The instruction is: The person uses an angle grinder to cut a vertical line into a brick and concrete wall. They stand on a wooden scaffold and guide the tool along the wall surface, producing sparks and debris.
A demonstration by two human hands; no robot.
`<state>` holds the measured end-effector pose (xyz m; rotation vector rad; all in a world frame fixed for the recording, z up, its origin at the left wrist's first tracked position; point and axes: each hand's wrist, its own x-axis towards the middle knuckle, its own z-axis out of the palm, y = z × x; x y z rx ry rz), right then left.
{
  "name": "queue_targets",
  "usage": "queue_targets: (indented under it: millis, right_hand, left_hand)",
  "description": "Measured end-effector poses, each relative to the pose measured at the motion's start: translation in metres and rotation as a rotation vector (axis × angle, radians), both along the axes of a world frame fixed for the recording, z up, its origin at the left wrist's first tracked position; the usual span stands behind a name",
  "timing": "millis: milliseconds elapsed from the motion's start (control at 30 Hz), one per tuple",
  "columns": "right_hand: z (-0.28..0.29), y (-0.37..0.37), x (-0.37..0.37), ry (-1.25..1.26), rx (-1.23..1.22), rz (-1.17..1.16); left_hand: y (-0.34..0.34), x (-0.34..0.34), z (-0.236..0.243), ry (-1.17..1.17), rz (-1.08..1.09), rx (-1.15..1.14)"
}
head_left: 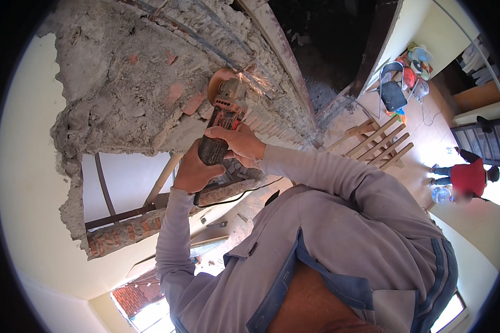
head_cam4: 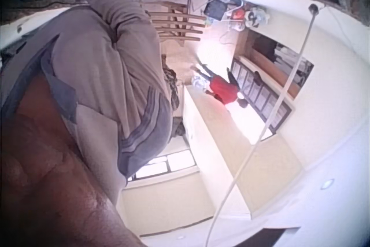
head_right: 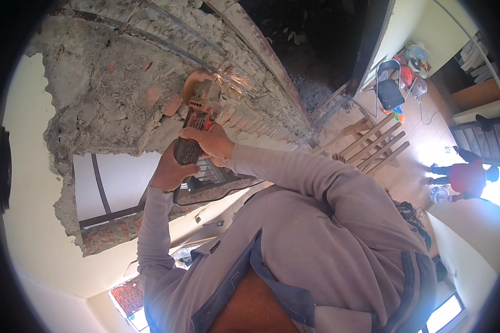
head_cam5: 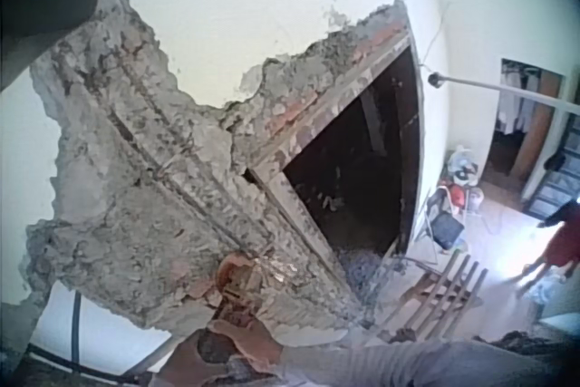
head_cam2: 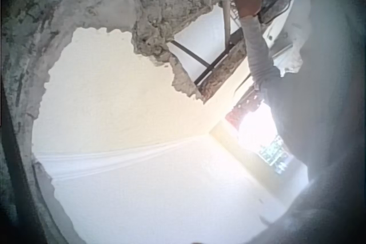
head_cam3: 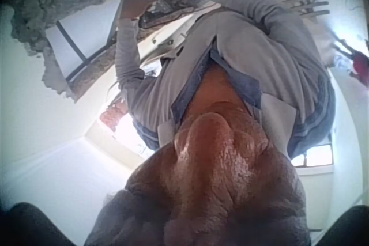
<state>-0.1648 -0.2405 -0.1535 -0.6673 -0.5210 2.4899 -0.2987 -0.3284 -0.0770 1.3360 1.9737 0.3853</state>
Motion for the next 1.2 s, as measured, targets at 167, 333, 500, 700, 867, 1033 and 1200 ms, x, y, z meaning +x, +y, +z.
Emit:
queue_targets:
  millis: [167, 333, 500, 700, 867, 1033, 1200]
  right_hand:
    - [-0.0024, 0.0003, -0.0004, 0.019, 0.011, 0.015]
    - [-0.0035, 0.0003, -0.0010, 0.013, 0.008, 0.018]
    - [-0.0035, 0.0004, -0.0017, 0.017, 0.002, 0.019]
    - [-0.0033, 0.0005, -0.0017, 0.007, 0.001, 0.015]
    - [-0.0036, 0.0005, -0.0021, 0.008, 0.006, 0.017]
    - [-0.0029, 0.0000, -0.0025, 0.008, 0.000, 0.011]
    - [-0.0005, -0.0008, -0.0005, 0.022, 0.002, 0.009]
  left_hand:
    - [0.0000, 0.0021, 0.0022, 0.030, -0.010, 0.012]
    - [0.0016, 0.0055, 0.0075, 0.043, -0.004, -0.029]
    - [0.0021, 0.0072, 0.0087, 0.059, -0.004, -0.021]
    - [0.0015, 0.0058, 0.0072, 0.053, -0.007, -0.011]
    - [0.0007, 0.0046, 0.0054, 0.043, -0.005, 0.007]
    - [0.0010, 0.0059, 0.0069, 0.062, -0.016, 0.013]
    - [-0.0002, 0.0072, 0.0097, 0.060, -0.005, 0.008]
